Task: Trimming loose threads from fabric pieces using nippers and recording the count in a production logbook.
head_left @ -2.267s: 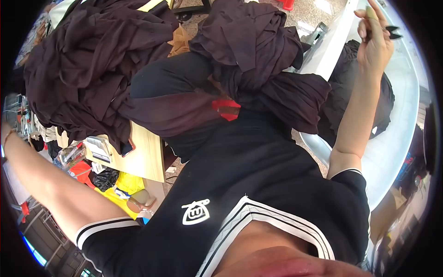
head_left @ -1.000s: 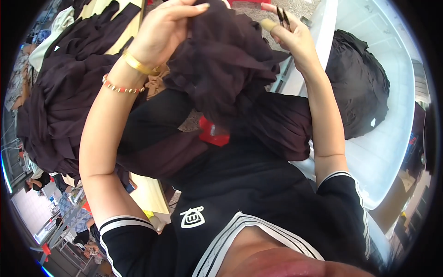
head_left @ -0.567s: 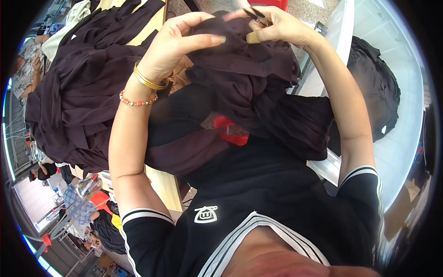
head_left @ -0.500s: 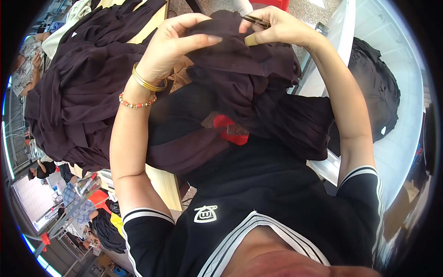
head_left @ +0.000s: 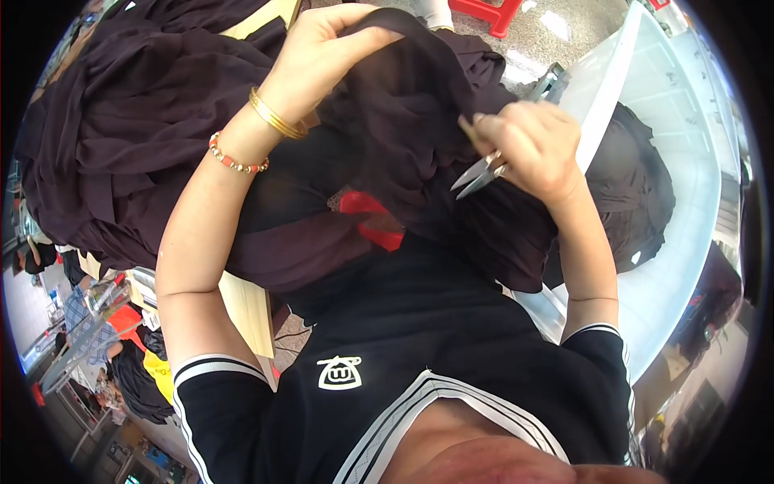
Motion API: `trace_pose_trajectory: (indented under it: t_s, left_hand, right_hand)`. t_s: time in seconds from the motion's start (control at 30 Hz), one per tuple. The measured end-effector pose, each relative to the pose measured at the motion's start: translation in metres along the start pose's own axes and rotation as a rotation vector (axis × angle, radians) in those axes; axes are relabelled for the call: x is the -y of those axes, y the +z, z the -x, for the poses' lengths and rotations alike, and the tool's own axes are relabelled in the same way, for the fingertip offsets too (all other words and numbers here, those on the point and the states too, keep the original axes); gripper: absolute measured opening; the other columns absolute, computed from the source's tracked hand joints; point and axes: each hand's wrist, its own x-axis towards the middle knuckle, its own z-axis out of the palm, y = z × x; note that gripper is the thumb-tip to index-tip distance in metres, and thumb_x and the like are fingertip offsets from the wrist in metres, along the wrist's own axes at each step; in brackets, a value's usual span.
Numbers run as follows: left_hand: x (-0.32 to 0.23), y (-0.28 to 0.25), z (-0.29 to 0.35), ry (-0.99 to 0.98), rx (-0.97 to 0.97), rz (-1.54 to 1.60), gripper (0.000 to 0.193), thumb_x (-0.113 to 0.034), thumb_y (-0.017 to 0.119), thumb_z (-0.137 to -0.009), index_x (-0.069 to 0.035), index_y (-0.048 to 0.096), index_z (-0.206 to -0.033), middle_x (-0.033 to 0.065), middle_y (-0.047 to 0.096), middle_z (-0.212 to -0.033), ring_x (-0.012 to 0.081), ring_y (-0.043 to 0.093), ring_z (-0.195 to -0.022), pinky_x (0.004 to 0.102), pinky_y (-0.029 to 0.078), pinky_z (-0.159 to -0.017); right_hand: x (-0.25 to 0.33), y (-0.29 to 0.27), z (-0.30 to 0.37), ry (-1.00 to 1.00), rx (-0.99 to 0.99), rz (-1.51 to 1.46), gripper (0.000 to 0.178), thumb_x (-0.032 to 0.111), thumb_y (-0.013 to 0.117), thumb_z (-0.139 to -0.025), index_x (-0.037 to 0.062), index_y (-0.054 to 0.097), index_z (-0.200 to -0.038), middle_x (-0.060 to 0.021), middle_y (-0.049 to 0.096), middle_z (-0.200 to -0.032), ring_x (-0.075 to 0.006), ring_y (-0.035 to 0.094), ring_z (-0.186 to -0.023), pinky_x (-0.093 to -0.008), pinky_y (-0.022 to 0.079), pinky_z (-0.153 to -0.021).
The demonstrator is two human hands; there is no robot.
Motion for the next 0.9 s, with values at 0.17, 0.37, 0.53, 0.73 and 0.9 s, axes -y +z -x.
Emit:
trace_pose_trajectory:
  t_s: [0.17,0.37,0.53,0.73,0.9]
  left_hand:
    - [-0.031,0.010,-0.001,0.018,-0.014,0.216,0.020,-0.008,0.054,-0.091,0.001,0.065,-0.106,0.0066,0.066,-0.104,0.0136,0.059,-0.099,0.0240,0.043,-0.090]
    - [-0.024,0.001,0.001,-0.041,-0.022,0.397,0.020,0.005,0.054,-0.086,0.001,0.066,-0.101,0.0077,0.066,-0.102,0.0125,0.061,-0.090,0.0222,0.048,-0.080]
    - [-0.011,0.000,-0.002,-0.142,0.012,0.610,0.016,0.007,0.058,-0.083,0.000,0.064,-0.096,0.0039,0.065,-0.097,0.0099,0.060,-0.086,0.0211,0.048,-0.078]
    - [-0.024,0.006,0.001,-0.099,0.074,0.569,0.017,0.013,0.059,-0.080,-0.002,0.060,-0.088,0.0011,0.058,-0.093,0.0103,0.059,-0.086,0.0220,0.047,-0.079]
    - [0.018,0.018,-0.028,0.725,0.411,0.583,0.018,0.015,0.059,-0.078,-0.002,0.060,-0.083,0.0014,0.048,-0.097,0.0098,0.054,-0.087,0.0212,0.042,-0.079]
  right_hand:
    - [0.004,0.002,-0.008,0.132,0.146,-0.282,0.022,0.018,0.079,-0.067,0.0126,0.059,-0.073,0.0004,0.051,-0.060,-0.0155,0.054,-0.050,-0.0281,0.040,-0.045]
    - [-0.003,0.000,-0.016,0.671,-0.050,-0.515,0.025,0.008,0.081,-0.071,0.0064,0.065,-0.090,0.0076,0.051,-0.066,-0.0005,0.042,-0.057,-0.0181,0.033,-0.050]
    - [0.004,0.016,-0.025,0.855,-0.115,-0.817,0.040,0.003,0.067,-0.083,0.0018,0.056,-0.122,0.0012,0.059,-0.096,-0.0034,0.049,-0.081,-0.0183,0.039,-0.069]
    - [0.013,0.008,-0.046,0.980,-0.122,-0.977,0.043,0.007,0.072,-0.079,0.0047,0.060,-0.120,-0.0015,0.059,-0.093,-0.0078,0.052,-0.084,-0.0229,0.043,-0.076]
    - [-0.033,0.055,-0.016,0.382,-0.185,-0.831,0.029,0.000,0.071,-0.073,0.0033,0.063,-0.101,-0.0074,0.057,-0.092,-0.0176,0.056,-0.084,-0.0279,0.045,-0.076]
